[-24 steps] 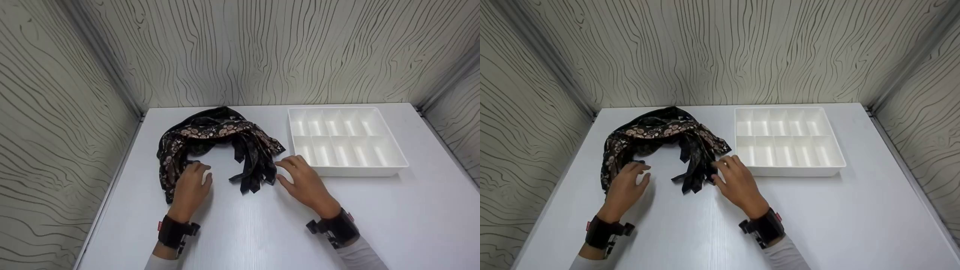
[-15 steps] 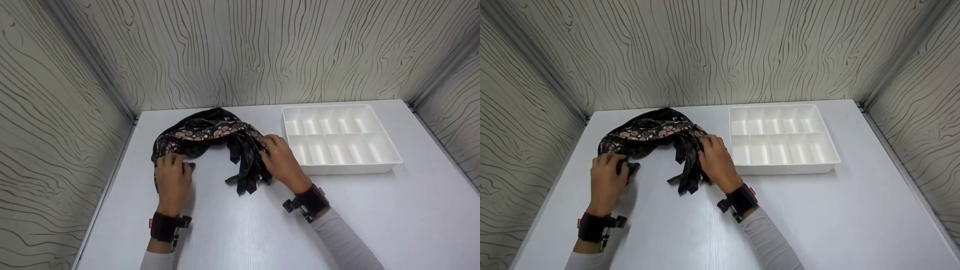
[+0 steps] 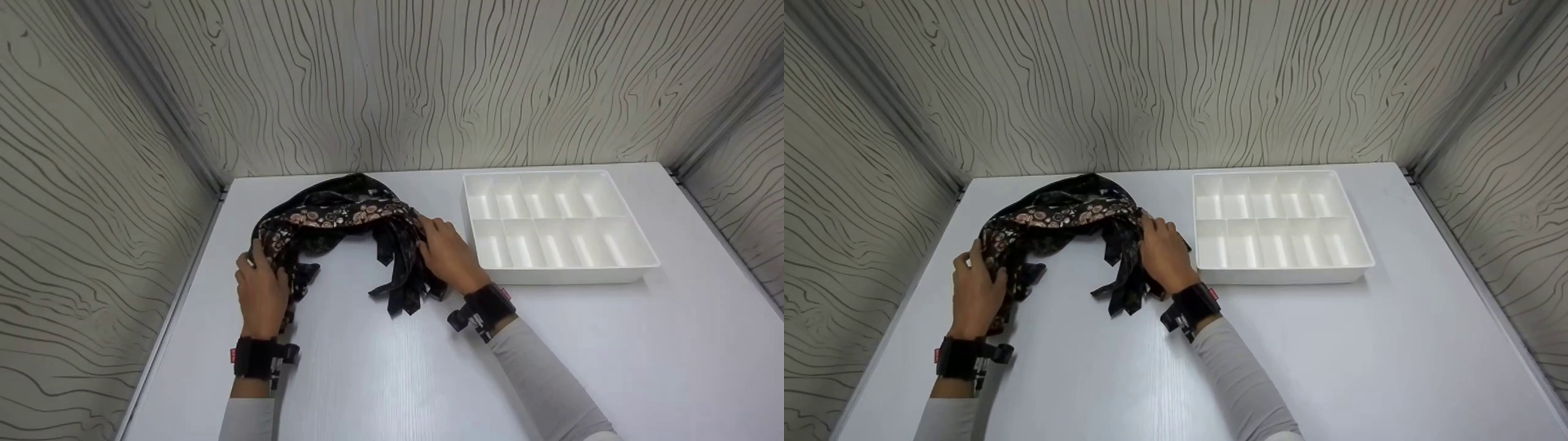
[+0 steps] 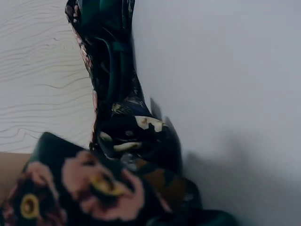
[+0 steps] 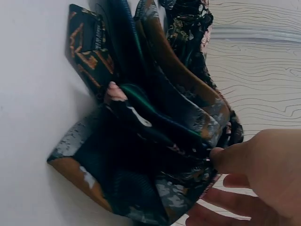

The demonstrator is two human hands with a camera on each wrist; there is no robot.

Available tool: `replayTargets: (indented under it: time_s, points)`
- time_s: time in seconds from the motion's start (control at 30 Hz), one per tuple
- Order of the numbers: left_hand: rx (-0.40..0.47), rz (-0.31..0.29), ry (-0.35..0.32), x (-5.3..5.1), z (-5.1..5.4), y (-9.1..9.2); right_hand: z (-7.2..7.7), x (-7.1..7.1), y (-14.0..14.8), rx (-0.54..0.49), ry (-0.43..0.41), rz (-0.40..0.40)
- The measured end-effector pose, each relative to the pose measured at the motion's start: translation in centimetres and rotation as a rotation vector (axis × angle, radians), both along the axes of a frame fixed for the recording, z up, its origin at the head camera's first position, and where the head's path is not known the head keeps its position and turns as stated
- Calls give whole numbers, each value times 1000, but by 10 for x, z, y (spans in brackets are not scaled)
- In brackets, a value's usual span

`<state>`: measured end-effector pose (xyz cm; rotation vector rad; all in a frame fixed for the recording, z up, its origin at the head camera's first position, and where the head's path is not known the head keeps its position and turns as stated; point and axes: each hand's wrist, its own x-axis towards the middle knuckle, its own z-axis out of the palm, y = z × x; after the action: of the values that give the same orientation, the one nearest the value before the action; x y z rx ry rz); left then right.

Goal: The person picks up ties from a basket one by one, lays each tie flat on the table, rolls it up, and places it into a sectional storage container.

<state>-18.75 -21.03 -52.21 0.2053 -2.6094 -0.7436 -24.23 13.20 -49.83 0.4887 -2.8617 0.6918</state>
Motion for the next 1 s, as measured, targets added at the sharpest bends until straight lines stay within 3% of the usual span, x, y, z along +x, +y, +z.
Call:
replayTargets:
  time_s: [0.2, 0.33, 0.5, 0.67, 0.8, 1.0]
  points:
    - [30, 21, 45, 1, -1, -7, -3, -1, -1, 14, 3, -27]
    - [87, 35, 6, 1, 1, -12, -4, -3, -2, -4, -33, -56]
    - [34, 49, -55, 6, 0, -18, -7, -6, -3, -92, -111, -59]
    - [124, 58, -16, 13, 3, -20, -10, -6, -2, -100, -145, -70]
    - [176, -5, 58, 16, 10, -16, -9, -5, -2, -94, -126, -80]
    - [168, -175, 114, 22, 23, 8, -6, 1, -13, -96, -42, -21]
